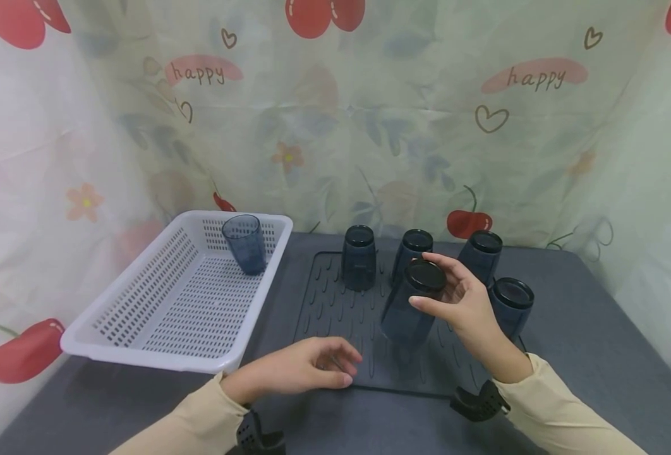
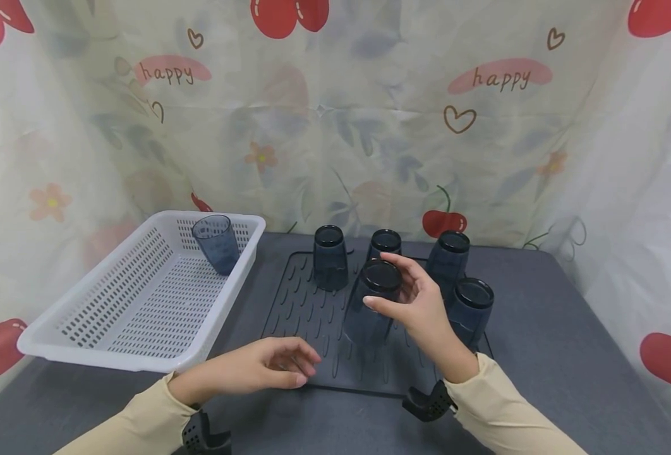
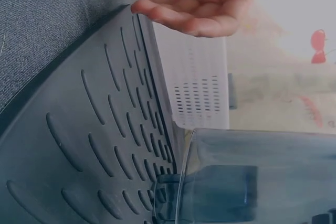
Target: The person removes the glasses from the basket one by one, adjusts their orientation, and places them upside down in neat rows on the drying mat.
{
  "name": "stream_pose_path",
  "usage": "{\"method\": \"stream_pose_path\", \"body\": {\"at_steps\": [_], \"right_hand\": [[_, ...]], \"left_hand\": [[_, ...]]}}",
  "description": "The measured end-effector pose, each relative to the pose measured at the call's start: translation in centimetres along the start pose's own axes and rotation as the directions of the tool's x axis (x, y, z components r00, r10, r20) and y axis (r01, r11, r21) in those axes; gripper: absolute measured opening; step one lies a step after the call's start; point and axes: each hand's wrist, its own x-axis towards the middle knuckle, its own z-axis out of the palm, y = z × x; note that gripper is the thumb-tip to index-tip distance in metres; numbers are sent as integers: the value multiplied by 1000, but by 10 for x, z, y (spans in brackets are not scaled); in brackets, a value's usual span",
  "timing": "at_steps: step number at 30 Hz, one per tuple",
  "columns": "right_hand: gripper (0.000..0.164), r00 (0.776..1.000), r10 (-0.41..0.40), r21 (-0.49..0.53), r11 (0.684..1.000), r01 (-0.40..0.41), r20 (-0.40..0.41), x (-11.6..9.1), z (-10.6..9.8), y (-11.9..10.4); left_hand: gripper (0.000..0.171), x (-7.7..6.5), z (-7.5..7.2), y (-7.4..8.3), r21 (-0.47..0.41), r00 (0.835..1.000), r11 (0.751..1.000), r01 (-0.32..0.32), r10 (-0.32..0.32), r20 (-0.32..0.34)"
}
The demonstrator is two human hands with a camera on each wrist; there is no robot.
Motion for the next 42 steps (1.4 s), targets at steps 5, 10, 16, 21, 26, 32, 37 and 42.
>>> {"method": "stream_pose_path", "body": {"at_steps": [5,10,16,21,26,32,37,42], "right_hand": [[70,998,61,-58,996,-63,-28,2,0,-1],[72,996,80,-80,993,-83,-36,4,0,2],[77,994,98,-94,990,-103,-52,6,-2,9],[79,991,117,-97,988,-122,-59,6,-4,15],[81,991,125,-90,988,-129,-49,6,-5,23],[82,991,129,-103,986,-133,-48,5,-3,31],[82,989,136,-127,982,-141,-52,5,-2,36],[81,989,142,-140,979,-148,-49,5,-3,39]], "left_hand": [[32,-1,0,-1,-3,1000,1000,-3,3,5],[32,-2,0,-1,-9,1000,1000,-9,9,1],[32,-1,0,-1,-10,1000,1000,-11,11,4],[31,0,0,-1,-9,1000,1000,-16,16,4],[31,1,0,-1,-5,1000,1000,-20,20,-3],[31,0,0,-2,1,999,1000,-30,30,-11],[31,0,0,-3,-1,1000,1000,-29,29,-9],[31,0,0,-3,1,1000,1000,-22,22,-9]]}}
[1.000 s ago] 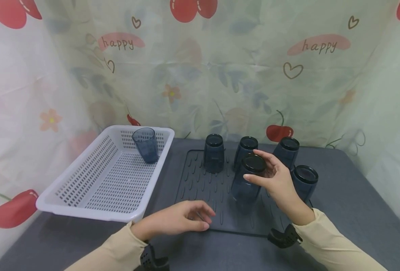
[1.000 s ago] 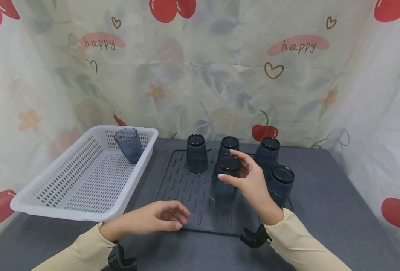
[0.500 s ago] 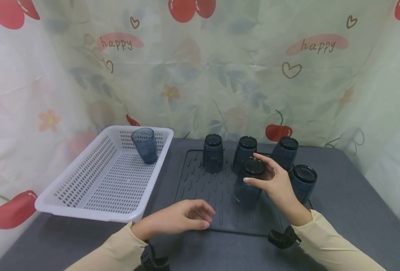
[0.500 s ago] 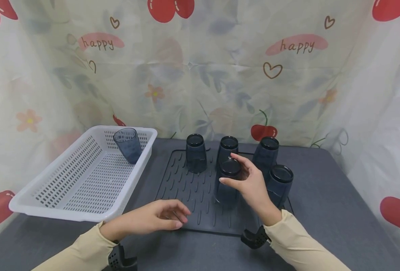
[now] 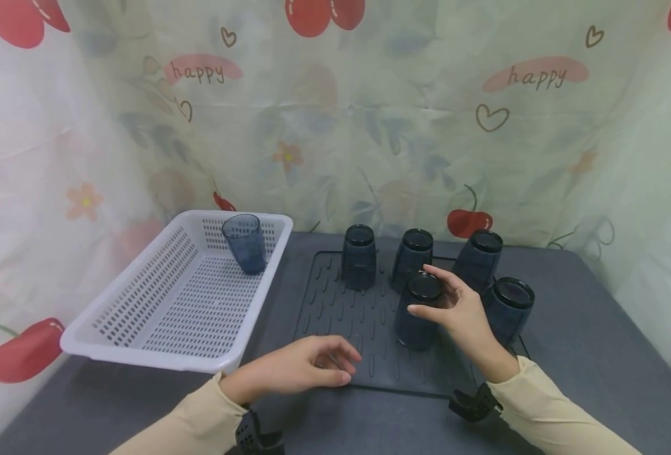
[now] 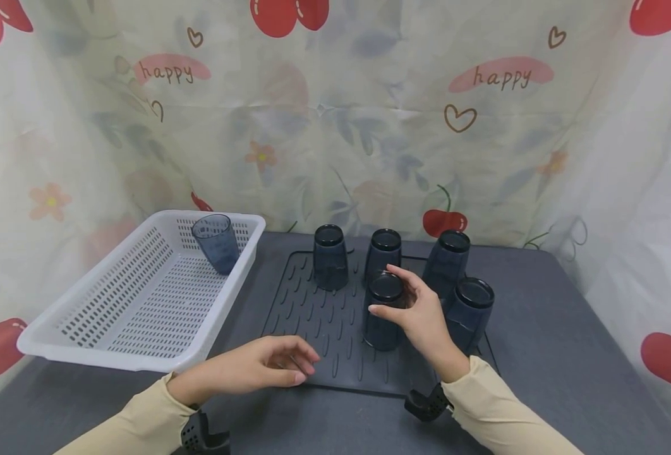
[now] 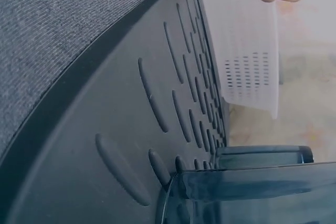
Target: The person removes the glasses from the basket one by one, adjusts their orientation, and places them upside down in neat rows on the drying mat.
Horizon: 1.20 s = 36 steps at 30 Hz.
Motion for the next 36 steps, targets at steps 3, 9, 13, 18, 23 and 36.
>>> {"method": "stream_pose_path", "body": {"at_steps": [3,9,13,18,23,36], "right_hand": [[81,1000,0,-12,1000,0,-4,0,-1,2],[81,1000,-3,-36,999,3,-4,1,-2,5],[80,1000,-1,-49,999,1,2,2,-3,6],[77,999,10,-81,997,-8,31,3,-6,7],[77,998,25,-88,996,-19,63,3,-8,6],[75,998,-12,-63,998,16,68,4,-7,11]], "left_hand": [[30,0,0,0,2,1000,1000,4,-4,-1],[30,0,0,0,3,1000,1000,2,-2,-3],[30,0,0,-1,-9,1000,1000,0,0,5],[31,0,-1,-2,-25,1000,1000,5,-4,16],[31,0,-1,-2,-50,999,999,14,-13,29],[31,-2,-3,2,-44,1000,999,3,-1,30]]}}
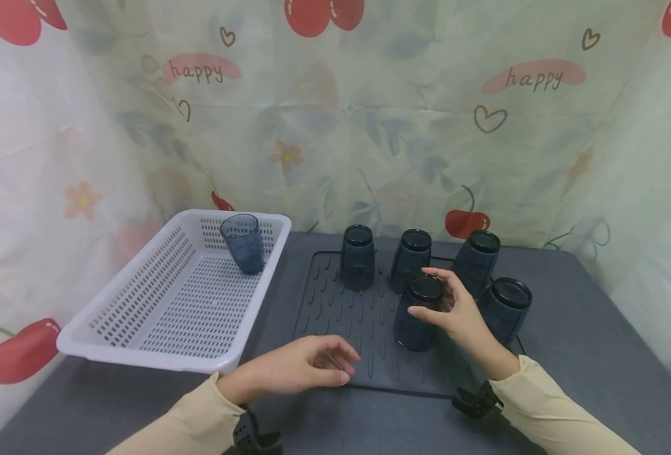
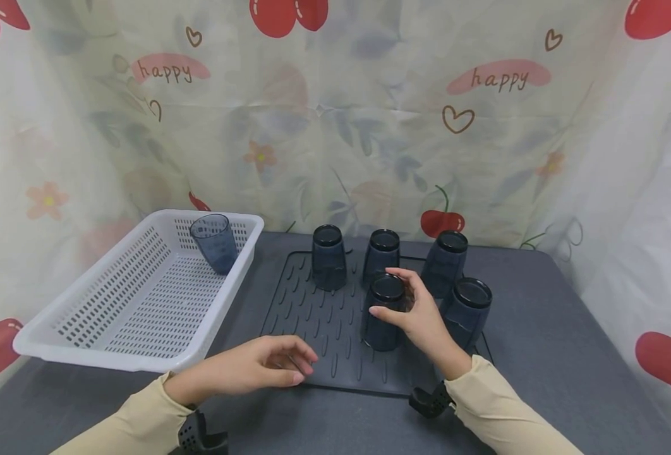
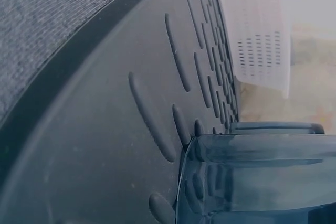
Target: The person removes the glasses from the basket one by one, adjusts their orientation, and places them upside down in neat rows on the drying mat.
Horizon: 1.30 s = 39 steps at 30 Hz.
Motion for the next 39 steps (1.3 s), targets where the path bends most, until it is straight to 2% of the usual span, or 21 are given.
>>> {"method": "stream_pose_path", "body": {"at_steps": [12,20,30,35,39], "right_hand": [[76,1000,-10,-7,1000,10,6,0,1,1],[74,1000,-15,-1,1000,15,7,0,0,2],[74,1000,-24,2,1000,24,3,1,0,4],[74,1000,-26,4,1000,26,4,1,0,3],[74,1000,-26,4,1000,26,3,1,0,3]], "left_hand": [[29,-5,-4,12,50,1000,999,-21,21,-10],[28,-14,-15,25,64,999,998,-14,16,-34],[32,-26,-31,49,157,991,985,-75,91,-95],[34,-34,-40,65,172,981,977,-123,146,-128],[35,-39,-51,77,227,967,964,-138,180,-179]]}}
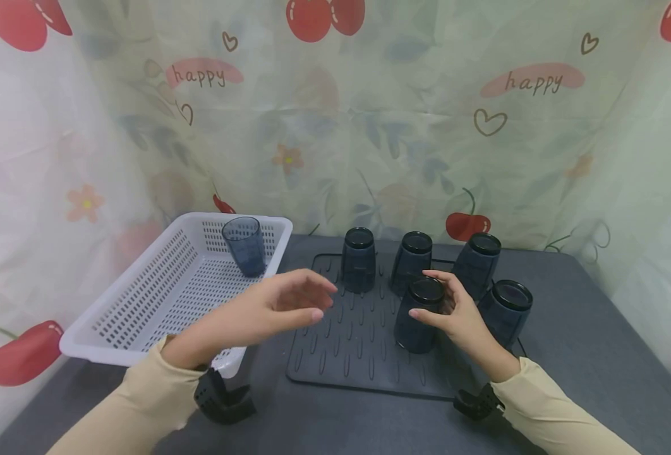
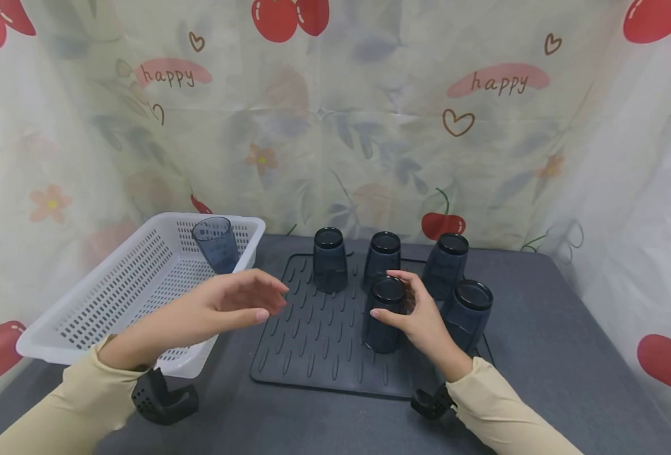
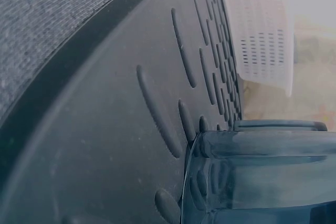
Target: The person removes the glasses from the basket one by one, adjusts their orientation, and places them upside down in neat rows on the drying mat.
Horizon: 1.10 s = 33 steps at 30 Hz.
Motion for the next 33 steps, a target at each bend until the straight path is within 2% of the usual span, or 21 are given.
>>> {"method": "stream_pose_path", "body": {"at_steps": [3,8,13,16,20,23,29,31,33], "right_hand": [[74,1000,1,-3,1000,-1,-1,0,0,0],[74,1000,9,-21,1000,-9,-5,0,0,0],[73,1000,17,-38,999,-18,-6,-1,0,0],[74,1000,16,-30,999,-17,-7,-1,0,1],[74,1000,12,-29,1000,-12,-11,0,0,2],[74,1000,9,-31,999,-9,-11,0,0,2],[74,1000,11,-27,1000,-11,-11,0,0,2],[74,1000,11,-29,1000,-12,-12,0,0,2],[73,1000,11,-39,999,-12,-14,0,1,2]], "left_hand": [[35,0,-11,5,40,999,999,-10,12,-46],[34,1,-26,11,50,992,999,-17,23,-124],[32,4,-41,14,70,975,997,-20,35,-220],[32,5,-50,15,44,960,999,-6,18,-279],[31,7,-61,13,-33,930,999,-18,5,-368],[29,7,-69,8,-71,907,996,-59,24,-421],[24,7,-82,-2,-127,870,982,-139,60,-489],[22,7,-87,-6,-148,854,975,-165,66,-516],[20,9,-90,-10,-175,829,966,-192,64,-556]]}}
